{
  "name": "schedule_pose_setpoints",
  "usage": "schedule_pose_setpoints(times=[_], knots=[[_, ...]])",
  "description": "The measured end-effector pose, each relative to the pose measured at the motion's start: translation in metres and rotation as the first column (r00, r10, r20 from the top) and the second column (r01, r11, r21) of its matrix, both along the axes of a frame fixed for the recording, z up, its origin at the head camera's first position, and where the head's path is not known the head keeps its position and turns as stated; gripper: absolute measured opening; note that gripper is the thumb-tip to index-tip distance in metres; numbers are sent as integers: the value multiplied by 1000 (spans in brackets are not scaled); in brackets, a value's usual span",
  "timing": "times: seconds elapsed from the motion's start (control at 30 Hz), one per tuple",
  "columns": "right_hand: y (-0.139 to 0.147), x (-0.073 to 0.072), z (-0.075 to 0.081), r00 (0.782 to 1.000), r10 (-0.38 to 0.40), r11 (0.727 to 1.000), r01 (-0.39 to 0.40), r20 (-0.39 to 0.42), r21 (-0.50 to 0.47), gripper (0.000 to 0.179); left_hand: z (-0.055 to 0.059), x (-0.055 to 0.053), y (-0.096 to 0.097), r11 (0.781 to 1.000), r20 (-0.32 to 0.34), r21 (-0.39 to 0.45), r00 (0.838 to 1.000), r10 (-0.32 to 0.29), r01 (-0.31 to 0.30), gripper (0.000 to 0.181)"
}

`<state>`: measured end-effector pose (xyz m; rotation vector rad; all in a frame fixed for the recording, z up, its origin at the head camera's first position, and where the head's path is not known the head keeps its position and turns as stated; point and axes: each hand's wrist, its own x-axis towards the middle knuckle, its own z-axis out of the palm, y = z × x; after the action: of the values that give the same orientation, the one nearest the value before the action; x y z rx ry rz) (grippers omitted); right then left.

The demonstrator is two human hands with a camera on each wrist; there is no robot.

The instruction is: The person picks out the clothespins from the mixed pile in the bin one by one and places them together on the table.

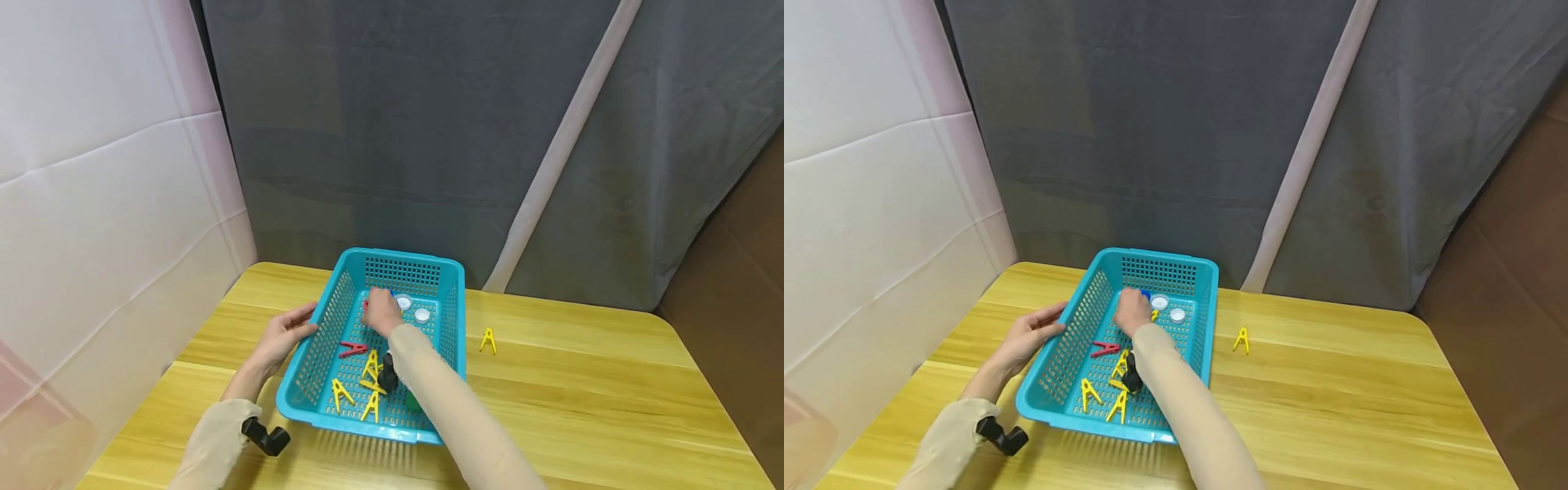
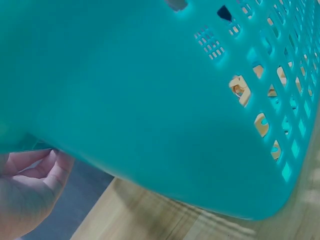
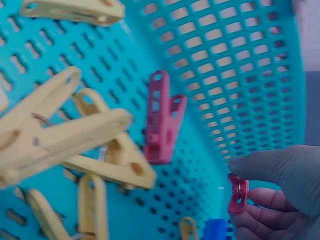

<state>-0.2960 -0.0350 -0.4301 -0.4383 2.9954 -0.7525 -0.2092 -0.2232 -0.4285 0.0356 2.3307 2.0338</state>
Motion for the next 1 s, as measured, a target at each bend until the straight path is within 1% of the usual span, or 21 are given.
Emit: schedule_pose_setpoints(times=[0.13,0.27,0.37,0.43,0.6,0.9,1.0], knots=[[3,1,15,1000,-2,1000,1,-12,-23,30,-1,0,-2,1000,-7,-4,1000,-6,6,52],[10,5,30,1000,14,995,-15,-9,-100,33,-3,0,-4,1000,-13,-4,1000,-5,5,52],[17,7,40,1000,15,987,-15,2,-162,29,-3,-1,-3,1000,-11,0,1000,6,-6,52],[22,7,46,1000,8,983,-8,-4,-185,24,-4,-1,-4,1000,-10,1,1000,7,-7,53],[34,8,53,999,-14,977,6,-34,-212,27,-3,-2,-5,1000,-6,4,1000,-1,1,53],[57,16,58,999,-26,958,13,-44,-286,28,-4,-1,-4,1000,5,-12,1000,-5,5,54],[64,19,61,997,-39,957,16,-73,-291,27,-4,0,-3,1000,4,-10,1000,-5,5,54]])
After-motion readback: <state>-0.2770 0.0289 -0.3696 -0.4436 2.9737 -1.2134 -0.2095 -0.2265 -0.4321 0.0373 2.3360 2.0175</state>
